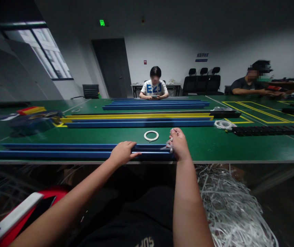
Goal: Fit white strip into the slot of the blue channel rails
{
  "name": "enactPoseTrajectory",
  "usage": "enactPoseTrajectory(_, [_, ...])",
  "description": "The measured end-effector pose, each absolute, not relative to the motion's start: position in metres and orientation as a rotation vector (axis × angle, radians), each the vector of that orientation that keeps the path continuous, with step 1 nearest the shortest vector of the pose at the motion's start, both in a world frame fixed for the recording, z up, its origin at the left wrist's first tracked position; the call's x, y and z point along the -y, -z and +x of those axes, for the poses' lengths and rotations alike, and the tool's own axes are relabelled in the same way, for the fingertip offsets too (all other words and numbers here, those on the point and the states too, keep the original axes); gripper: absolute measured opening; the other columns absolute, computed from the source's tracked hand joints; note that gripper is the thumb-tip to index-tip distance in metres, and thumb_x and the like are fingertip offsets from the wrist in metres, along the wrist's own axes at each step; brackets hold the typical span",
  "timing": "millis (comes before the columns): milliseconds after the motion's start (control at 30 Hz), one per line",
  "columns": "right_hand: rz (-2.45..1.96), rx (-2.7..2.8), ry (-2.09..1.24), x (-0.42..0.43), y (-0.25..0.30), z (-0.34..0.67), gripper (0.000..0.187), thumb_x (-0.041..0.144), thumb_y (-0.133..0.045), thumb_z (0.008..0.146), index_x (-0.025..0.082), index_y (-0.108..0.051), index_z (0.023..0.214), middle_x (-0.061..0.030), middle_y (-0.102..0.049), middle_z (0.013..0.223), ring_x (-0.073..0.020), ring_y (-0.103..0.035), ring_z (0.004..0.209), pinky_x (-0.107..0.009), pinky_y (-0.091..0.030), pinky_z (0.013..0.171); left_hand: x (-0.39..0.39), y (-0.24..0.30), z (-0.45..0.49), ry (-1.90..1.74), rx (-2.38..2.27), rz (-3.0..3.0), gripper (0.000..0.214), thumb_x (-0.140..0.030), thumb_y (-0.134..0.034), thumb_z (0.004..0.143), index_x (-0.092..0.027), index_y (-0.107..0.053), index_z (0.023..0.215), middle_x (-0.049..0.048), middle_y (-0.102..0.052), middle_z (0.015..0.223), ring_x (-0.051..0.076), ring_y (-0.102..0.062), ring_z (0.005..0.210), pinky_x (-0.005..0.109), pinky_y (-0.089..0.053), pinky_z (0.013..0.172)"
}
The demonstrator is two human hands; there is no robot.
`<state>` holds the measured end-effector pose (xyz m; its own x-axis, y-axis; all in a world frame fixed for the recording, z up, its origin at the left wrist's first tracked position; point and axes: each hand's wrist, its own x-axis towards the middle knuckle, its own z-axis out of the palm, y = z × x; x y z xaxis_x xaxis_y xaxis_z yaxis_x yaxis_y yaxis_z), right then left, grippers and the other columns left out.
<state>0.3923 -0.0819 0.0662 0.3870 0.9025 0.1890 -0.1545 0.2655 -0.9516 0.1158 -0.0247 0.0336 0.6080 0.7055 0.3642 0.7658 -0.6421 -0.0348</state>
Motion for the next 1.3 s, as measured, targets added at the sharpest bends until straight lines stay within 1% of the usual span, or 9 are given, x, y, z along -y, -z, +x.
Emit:
enactPoseTrajectory(100, [-1.173, 0.944, -0.712, 0.085, -0.068, 0.396, 0.036, 0.058, -0.056, 0.082, 0.024, -0.050, 0.091, 0.0076, -0.044, 0.063, -0.0056, -0.035, 0.043, -0.017, -0.027, 0.038, 0.017, -0.033, 0.087, 0.460, 1.250, -2.646, 0.065, -0.073, -0.042, 0.084, -0.023, -0.060, 0.120, 0.0100, -0.069, 0.109, 0.027, -0.062, 0.102, 0.037, -0.045, 0.089])
enactPoseTrajectory(267, [-1.572, 1.328, -0.409, 0.093, -0.066, 0.406, 0.039, 0.059, -0.057, 0.081, 0.020, -0.062, 0.087, 0.0004, -0.059, 0.069, -0.0116, -0.051, 0.059, -0.022, -0.038, 0.053, 0.007, -0.033, 0.050, 0.444, 1.302, -2.631, 0.064, -0.072, -0.044, 0.084, -0.024, -0.061, 0.122, 0.0089, -0.069, 0.114, 0.026, -0.061, 0.105, 0.036, -0.045, 0.092])
enactPoseTrajectory(400, [-1.831, 1.668, -0.522, 0.091, -0.048, 0.412, 0.036, 0.048, -0.077, 0.065, 0.020, -0.070, 0.086, -0.0034, -0.067, 0.074, -0.0149, -0.057, 0.063, -0.025, -0.042, 0.058, 0.005, -0.033, 0.041, 0.448, 1.323, -2.615, 0.062, -0.070, -0.046, 0.084, -0.025, -0.061, 0.123, 0.0085, -0.068, 0.115, 0.026, -0.061, 0.107, 0.036, -0.045, 0.093])
enactPoseTrajectory(533, [-1.913, 1.744, -0.612, 0.081, -0.030, 0.408, 0.036, 0.029, -0.080, 0.061, 0.022, -0.072, 0.095, -0.0014, -0.067, 0.067, -0.0141, -0.057, 0.055, -0.024, -0.039, 0.052, 0.007, -0.031, 0.041, 0.486, 1.289, -2.609, 0.062, -0.069, -0.046, 0.085, -0.022, -0.061, 0.123, 0.0101, -0.068, 0.115, 0.027, -0.061, 0.107, 0.038, -0.045, 0.093])
enactPoseTrajectory(767, [-1.917, 1.837, -0.695, 0.072, -0.026, 0.404, 0.017, 0.024, -0.081, 0.056, 0.020, -0.071, 0.069, 0.0011, -0.059, 0.055, -0.0118, -0.052, 0.047, -0.024, -0.037, 0.049, 0.008, -0.029, 0.042, 0.503, 1.274, -2.596, 0.060, -0.066, -0.047, 0.086, -0.021, -0.060, 0.123, 0.0110, -0.067, 0.116, 0.028, -0.060, 0.110, 0.038, -0.044, 0.096])
enactPoseTrajectory(900, [-1.929, 1.890, -0.712, 0.071, -0.025, 0.403, 0.014, 0.024, -0.078, 0.058, 0.019, -0.066, 0.062, 0.0018, -0.055, 0.050, -0.0107, -0.048, 0.045, -0.023, -0.035, 0.049, 0.008, -0.027, 0.042, 0.491, 1.280, -2.583, 0.060, -0.067, -0.046, 0.086, -0.021, -0.060, 0.123, 0.0108, -0.067, 0.117, 0.028, -0.060, 0.111, 0.038, -0.043, 0.097])
enactPoseTrajectory(1067, [-2.043, 1.975, -0.529, 0.069, -0.025, 0.408, 0.002, 0.020, -0.065, 0.070, 0.018, -0.064, 0.070, -0.0015, -0.062, 0.064, -0.0108, -0.050, 0.055, -0.023, -0.032, 0.054, 0.007, -0.025, 0.042, 0.507, 1.259, -2.573, 0.054, -0.060, -0.047, 0.088, -0.020, -0.059, 0.123, 0.0110, -0.067, 0.117, 0.027, -0.060, 0.111, 0.038, -0.043, 0.098])
enactPoseTrajectory(1200, [-2.015, 1.765, -0.270, 0.074, -0.034, 0.421, 0.010, 0.022, -0.052, 0.079, 0.017, -0.059, 0.083, -0.0052, -0.064, 0.079, -0.0128, -0.052, 0.065, -0.023, -0.032, 0.057, 0.008, -0.025, 0.042, 0.502, 1.285, -2.574, 0.050, -0.056, -0.048, 0.089, -0.022, -0.059, 0.124, 0.0105, -0.067, 0.118, 0.027, -0.059, 0.112, 0.039, -0.043, 0.099])
enactPoseTrajectory(1300, [-1.838, 1.546, -0.250, 0.083, -0.046, 0.425, 0.021, 0.029, -0.045, 0.084, 0.020, -0.056, 0.099, -0.0035, -0.064, 0.082, -0.0150, -0.053, 0.068, -0.023, -0.035, 0.058, 0.008, -0.026, 0.043, 0.508, 1.282, -2.576, 0.051, -0.056, -0.048, 0.089, -0.021, -0.059, 0.123, 0.0111, -0.067, 0.118, 0.028, -0.059, 0.113, 0.039, -0.043, 0.098])
